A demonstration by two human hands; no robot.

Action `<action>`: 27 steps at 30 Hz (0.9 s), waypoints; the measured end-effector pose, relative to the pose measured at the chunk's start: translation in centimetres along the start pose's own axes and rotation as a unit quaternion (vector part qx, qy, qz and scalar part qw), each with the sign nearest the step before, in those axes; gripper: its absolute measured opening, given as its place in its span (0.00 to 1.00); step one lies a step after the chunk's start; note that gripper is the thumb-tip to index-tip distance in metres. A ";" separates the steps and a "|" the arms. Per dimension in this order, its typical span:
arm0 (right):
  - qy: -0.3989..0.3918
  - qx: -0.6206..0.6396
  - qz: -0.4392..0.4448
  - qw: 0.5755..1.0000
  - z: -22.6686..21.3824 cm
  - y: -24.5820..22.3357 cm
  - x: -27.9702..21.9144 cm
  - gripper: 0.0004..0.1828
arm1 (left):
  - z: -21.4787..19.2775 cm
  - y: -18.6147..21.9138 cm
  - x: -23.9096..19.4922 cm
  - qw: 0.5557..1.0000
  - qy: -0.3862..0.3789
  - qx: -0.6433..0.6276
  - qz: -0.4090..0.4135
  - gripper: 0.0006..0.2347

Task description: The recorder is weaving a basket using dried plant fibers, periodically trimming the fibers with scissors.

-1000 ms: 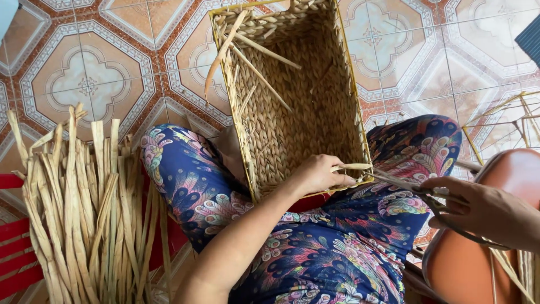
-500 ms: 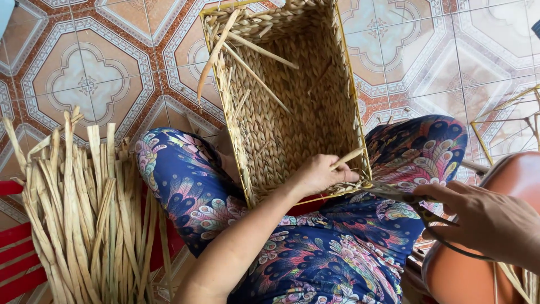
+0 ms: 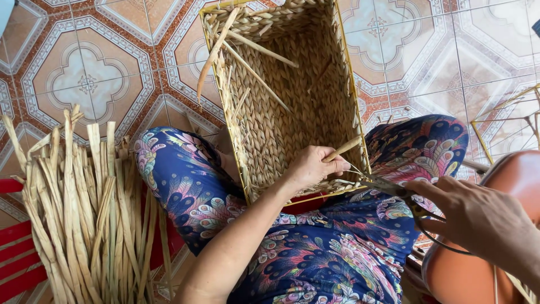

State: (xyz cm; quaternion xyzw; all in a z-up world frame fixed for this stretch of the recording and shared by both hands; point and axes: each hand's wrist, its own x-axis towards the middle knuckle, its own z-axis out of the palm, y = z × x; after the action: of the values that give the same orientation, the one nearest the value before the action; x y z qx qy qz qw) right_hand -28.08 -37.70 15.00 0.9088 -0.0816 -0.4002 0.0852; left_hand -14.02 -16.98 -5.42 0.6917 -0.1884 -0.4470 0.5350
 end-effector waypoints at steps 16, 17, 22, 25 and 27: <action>-0.006 0.078 -0.053 0.996 1.0 2.4 1.6 0.44 | -1.1 0.8 -1.3 0.997 -0.015 0.068 -0.039 0.11; -0.028 0.092 -0.040 0.995 0.5 2.1 1.7 0.43 | -0.7 0.6 -1.2 0.993 -0.045 0.100 -0.044 0.11; -0.098 0.078 -0.005 0.992 -1.4 1.0 2.6 0.40 | 0.8 -0.3 -0.6 0.985 -0.049 0.164 -0.005 0.12; -0.101 0.051 -0.051 0.992 -3.1 -0.2 2.8 0.38 | 1.0 0.1 -0.8 0.986 -0.007 0.165 0.031 0.11; -0.110 -0.018 -0.033 0.993 -4.1 -1.4 3.0 0.38 | 1.4 -0.4 -0.7 0.979 0.034 0.170 0.103 0.11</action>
State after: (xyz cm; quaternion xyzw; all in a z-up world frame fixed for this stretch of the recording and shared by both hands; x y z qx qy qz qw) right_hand -22.96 -36.64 15.28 0.8597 -0.0533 -0.5018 0.0792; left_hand -15.65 -17.15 -5.56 0.7645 -0.3137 -0.3265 0.4587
